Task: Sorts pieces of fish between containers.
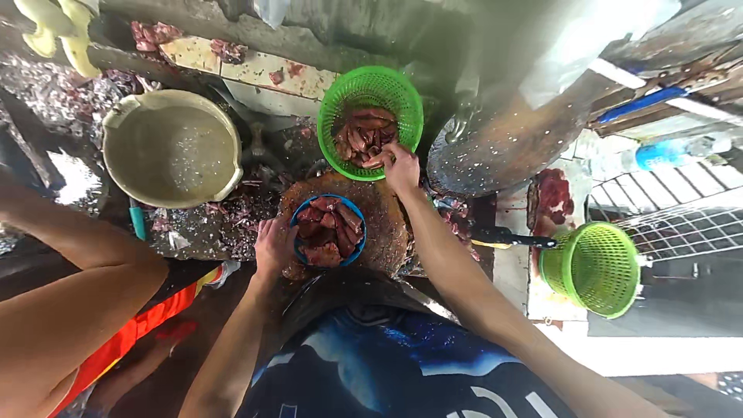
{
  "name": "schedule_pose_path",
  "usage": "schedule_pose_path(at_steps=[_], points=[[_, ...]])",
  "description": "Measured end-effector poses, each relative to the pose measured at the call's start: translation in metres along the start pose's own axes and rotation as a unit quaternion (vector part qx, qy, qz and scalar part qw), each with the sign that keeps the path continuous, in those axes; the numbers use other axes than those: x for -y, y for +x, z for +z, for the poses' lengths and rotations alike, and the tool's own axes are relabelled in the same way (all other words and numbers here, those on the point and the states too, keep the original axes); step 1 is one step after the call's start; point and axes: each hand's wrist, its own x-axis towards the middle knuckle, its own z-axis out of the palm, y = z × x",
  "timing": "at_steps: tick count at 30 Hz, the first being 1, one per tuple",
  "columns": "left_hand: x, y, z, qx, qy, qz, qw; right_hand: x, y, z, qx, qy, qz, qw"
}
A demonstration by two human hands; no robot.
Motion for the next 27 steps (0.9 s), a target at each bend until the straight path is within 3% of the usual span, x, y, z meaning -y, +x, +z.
schedule_pose_path(at_steps=[4,8,13,16,20,23,27], points=[[0.007,0.011,-0.002,-0.010,-0.005,-0.024,1.000,0.010,0.062,0.010,-0.020,-0.061,-0.069,0.996],[0.012,0.012,-0.007,-0.024,-0.005,-0.043,0.999,0.020,0.104,0.025,0.025,-0.148,-0.147,0.978],[0.015,0.000,-0.020,-0.028,0.007,-0.066,0.997,0.030,0.112,0.039,0.106,-0.217,-0.154,0.958],[0.015,-0.009,-0.027,-0.038,-0.002,-0.100,0.994,0.034,0.110,0.039,0.106,-0.225,-0.159,0.955],[0.020,-0.013,-0.029,-0.066,-0.020,-0.120,0.990,0.043,0.085,0.014,0.046,-0.132,-0.126,0.982],[0.009,-0.011,-0.033,-0.088,-0.055,-0.101,0.989,0.059,0.039,-0.010,0.039,-0.006,-0.072,0.997],[-0.012,-0.003,-0.030,-0.062,-0.166,-0.088,0.980,0.074,-0.043,-0.014,0.158,0.217,-0.022,0.963]])
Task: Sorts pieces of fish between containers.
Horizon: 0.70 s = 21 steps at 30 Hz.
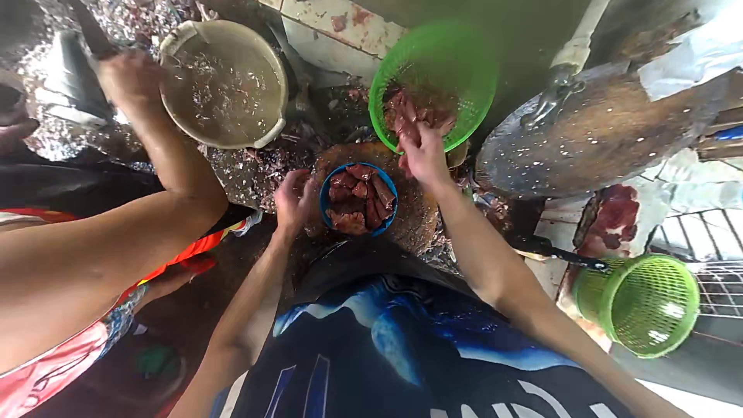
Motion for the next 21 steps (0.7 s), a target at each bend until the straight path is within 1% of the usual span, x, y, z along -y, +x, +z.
schedule_pose_path(at_steps=[2,4,7,9,11,14,18,19,21], points=[[-0.011,-0.002,0.007,0.046,-0.040,-0.005,0.998,0.003,-0.032,0.019,0.089,0.122,0.045,0.988],[-0.016,-0.008,0.013,0.084,-0.033,0.019,0.996,0.002,-0.059,0.036,0.126,0.165,0.074,0.975],[-0.024,-0.021,0.016,0.108,-0.020,0.045,0.993,-0.001,-0.087,0.048,0.120,0.180,0.088,0.972],[-0.027,-0.029,0.019,0.114,-0.039,0.031,0.992,-0.003,-0.099,0.051,0.112,0.194,0.104,0.969],[-0.028,-0.026,0.024,0.128,-0.095,-0.016,0.987,-0.005,-0.103,0.055,0.105,0.213,0.114,0.965],[-0.031,-0.019,0.036,0.187,-0.201,-0.101,0.956,-0.005,-0.108,0.057,0.088,0.255,0.124,0.955],[-0.053,-0.019,0.045,0.280,-0.235,-0.133,0.921,-0.003,-0.110,0.053,0.060,0.324,0.151,0.932],[-0.059,-0.018,0.050,0.284,-0.233,-0.141,0.919,-0.004,-0.115,0.052,0.062,0.307,0.143,0.939],[-0.065,-0.012,0.065,0.259,-0.218,-0.157,0.928,-0.010,-0.123,0.048,0.068,0.205,0.104,0.971]])
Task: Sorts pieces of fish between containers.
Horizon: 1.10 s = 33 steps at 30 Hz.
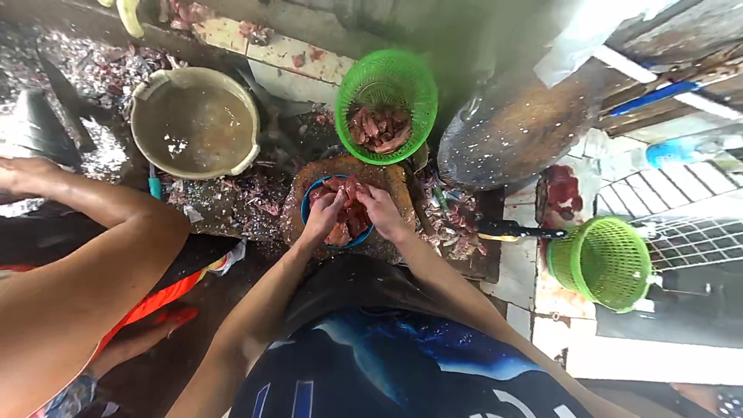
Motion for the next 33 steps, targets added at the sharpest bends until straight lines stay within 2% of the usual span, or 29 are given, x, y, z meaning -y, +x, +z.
schedule_pose_path(at_steps=[2,5,8,10,12,14,16,19,21,23,27,31,33], points=[[-0.004,0.009,0.007,-0.023,-0.001,-0.030,0.999,-0.003,-0.001,-0.002,-0.014,-0.141,-0.031,0.989],[-0.019,0.024,0.014,-0.008,-0.011,-0.055,0.998,0.004,0.003,-0.005,-0.041,-0.300,-0.071,0.950],[-0.039,0.045,0.020,-0.016,0.051,0.022,0.998,0.019,0.007,-0.005,-0.080,-0.387,-0.087,0.914],[-0.042,0.063,0.016,-0.013,0.102,0.091,0.991,0.010,0.008,-0.002,-0.114,-0.429,-0.110,0.889],[-0.031,0.082,0.007,-0.002,0.212,0.179,0.961,-0.007,0.008,0.001,-0.106,-0.468,-0.112,0.870],[-0.014,0.089,-0.003,-0.021,0.375,0.226,0.899,-0.029,0.008,0.002,-0.059,-0.483,-0.077,0.870],[-0.005,0.087,-0.011,-0.043,0.461,0.224,0.857,-0.044,0.006,-0.004,-0.030,-0.476,-0.015,0.879],[0.005,0.074,-0.019,-0.090,0.434,0.212,0.871,-0.056,-0.001,-0.019,-0.032,-0.441,0.064,0.895],[0.016,0.067,-0.022,-0.092,0.417,0.214,0.879,-0.063,0.000,-0.026,-0.043,-0.421,0.083,0.902],[0.025,0.065,-0.021,-0.065,0.418,0.242,0.873,-0.067,0.002,-0.029,-0.052,-0.409,0.066,0.908],[0.028,0.074,-0.006,0.017,0.487,0.296,0.822,-0.070,0.011,-0.026,-0.078,-0.426,-0.070,0.899],[0.007,0.094,0.008,0.115,0.631,0.181,0.746,-0.072,0.033,-0.019,-0.074,-0.471,-0.092,0.874],[-0.003,0.101,0.014,0.141,0.673,0.156,0.709,-0.075,0.039,-0.016,-0.073,-0.478,-0.104,0.869]])
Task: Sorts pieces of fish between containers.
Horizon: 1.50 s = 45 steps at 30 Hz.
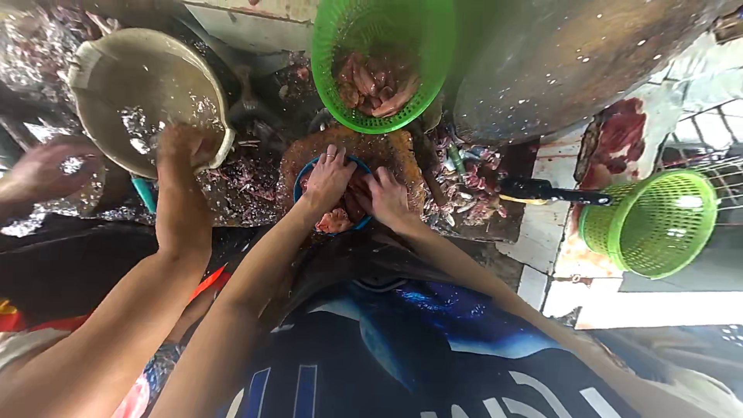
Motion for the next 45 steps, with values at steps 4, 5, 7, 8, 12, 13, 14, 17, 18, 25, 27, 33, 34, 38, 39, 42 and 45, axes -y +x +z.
schedule_pose_path(at_steps=[4,5,7,8,12,13,14,17,18,25,27,33,34,38,39,42,45], points=[[0.004,0.001,-0.014,0.037,0.022,0.072,0.996,0.003,0.002,0.006,-0.003,-0.006,-0.031,0.999],[0.006,-0.001,-0.016,0.039,0.007,0.091,0.995,0.004,0.001,0.008,-0.012,-0.009,-0.038,0.999],[0.011,-0.005,-0.021,0.028,-0.029,0.115,0.992,0.004,-0.004,0.006,-0.033,-0.003,-0.035,0.999],[0.013,-0.008,-0.025,0.014,-0.045,0.123,0.991,0.003,-0.008,0.004,-0.039,0.008,-0.026,0.999],[0.012,-0.014,-0.038,-0.118,-0.102,0.133,0.979,0.004,-0.022,-0.012,-0.117,0.041,0.015,0.992],[0.010,-0.016,-0.038,-0.152,-0.118,0.135,0.972,0.004,-0.023,-0.011,-0.162,0.033,0.011,0.986],[0.010,-0.016,-0.037,-0.179,-0.121,0.138,0.966,0.004,-0.023,-0.008,-0.198,0.020,0.006,0.980],[0.024,-0.014,-0.025,-0.120,-0.046,0.123,0.984,0.001,-0.024,0.001,-0.132,-0.015,0.016,0.991],[0.029,-0.016,-0.019,-0.079,-0.026,0.097,0.992,0.000,-0.029,0.003,-0.053,-0.009,0.028,0.998],[0.045,-0.040,-0.009,-0.131,-0.089,-0.005,0.987,-0.015,-0.057,0.016,-0.036,0.068,0.010,0.997],[0.038,-0.042,-0.009,-0.131,-0.097,0.001,0.987,-0.015,-0.056,0.014,-0.074,0.087,0.017,0.993],[0.005,-0.024,-0.002,-0.059,-0.043,0.088,0.993,-0.013,-0.022,-0.001,-0.037,0.099,0.063,0.992],[0.001,-0.020,0.004,-0.056,-0.029,0.096,0.993,-0.014,-0.018,0.000,-0.020,0.099,0.067,0.993],[-0.003,-0.009,0.019,-0.069,-0.019,0.074,0.995,-0.017,-0.009,0.005,-0.029,0.080,0.032,0.996],[-0.003,-0.008,0.021,-0.083,-0.023,0.065,0.994,-0.016,-0.010,0.004,-0.019,0.071,0.026,0.997],[-0.001,-0.009,0.018,-0.121,-0.020,0.046,0.991,-0.012,-0.008,0.006,-0.004,0.036,0.000,0.999],[0.001,-0.013,0.002,-0.069,-0.005,0.037,0.997,-0.007,-0.003,0.008,-0.010,0.002,0.002,1.000]])
